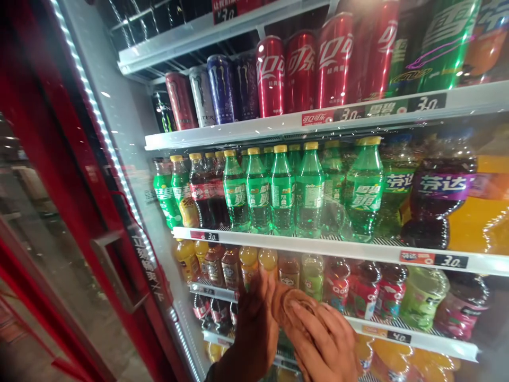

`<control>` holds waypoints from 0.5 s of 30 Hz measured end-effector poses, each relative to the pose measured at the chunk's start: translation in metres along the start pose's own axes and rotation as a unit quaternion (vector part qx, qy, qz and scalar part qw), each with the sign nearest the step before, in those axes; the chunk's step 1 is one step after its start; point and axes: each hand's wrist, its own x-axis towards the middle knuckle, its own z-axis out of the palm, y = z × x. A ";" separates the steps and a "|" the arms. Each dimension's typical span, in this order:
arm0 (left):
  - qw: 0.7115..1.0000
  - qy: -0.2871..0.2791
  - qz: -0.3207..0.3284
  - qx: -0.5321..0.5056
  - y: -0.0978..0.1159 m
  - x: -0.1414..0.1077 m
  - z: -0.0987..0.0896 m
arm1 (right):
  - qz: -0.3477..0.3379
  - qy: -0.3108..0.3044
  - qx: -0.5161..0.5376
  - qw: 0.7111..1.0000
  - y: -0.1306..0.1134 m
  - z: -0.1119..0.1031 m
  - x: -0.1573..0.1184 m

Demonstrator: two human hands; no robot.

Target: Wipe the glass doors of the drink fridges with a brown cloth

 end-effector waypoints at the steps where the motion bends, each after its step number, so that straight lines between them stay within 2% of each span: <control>1: 1.000 0.004 0.021 0.022 0.001 0.003 -0.001 | 0.009 0.001 0.003 1.000 0.004 -0.006 -0.005; 3: 0.997 0.023 0.039 0.058 0.006 0.008 -0.001 | 0.080 0.014 0.000 0.997 0.011 -0.019 -0.003; 6: 0.996 0.049 0.015 0.076 0.018 0.014 0.006 | 0.178 0.056 -0.018 0.982 0.015 -0.031 0.020; 8: 0.996 0.050 0.013 0.075 0.026 0.014 0.012 | 0.155 0.068 -0.020 0.985 0.012 -0.027 0.031; 10: 0.996 0.043 0.025 0.074 0.032 0.014 0.016 | 0.104 0.053 -0.011 0.993 0.010 -0.018 0.027; 13: 0.995 0.041 0.041 0.084 0.033 0.013 0.018 | 0.018 0.006 -0.011 1.000 0.020 -0.012 -0.008; 15: 0.994 0.050 0.049 0.089 0.033 0.013 0.017 | -0.014 -0.008 -0.010 1.000 0.036 -0.020 -0.030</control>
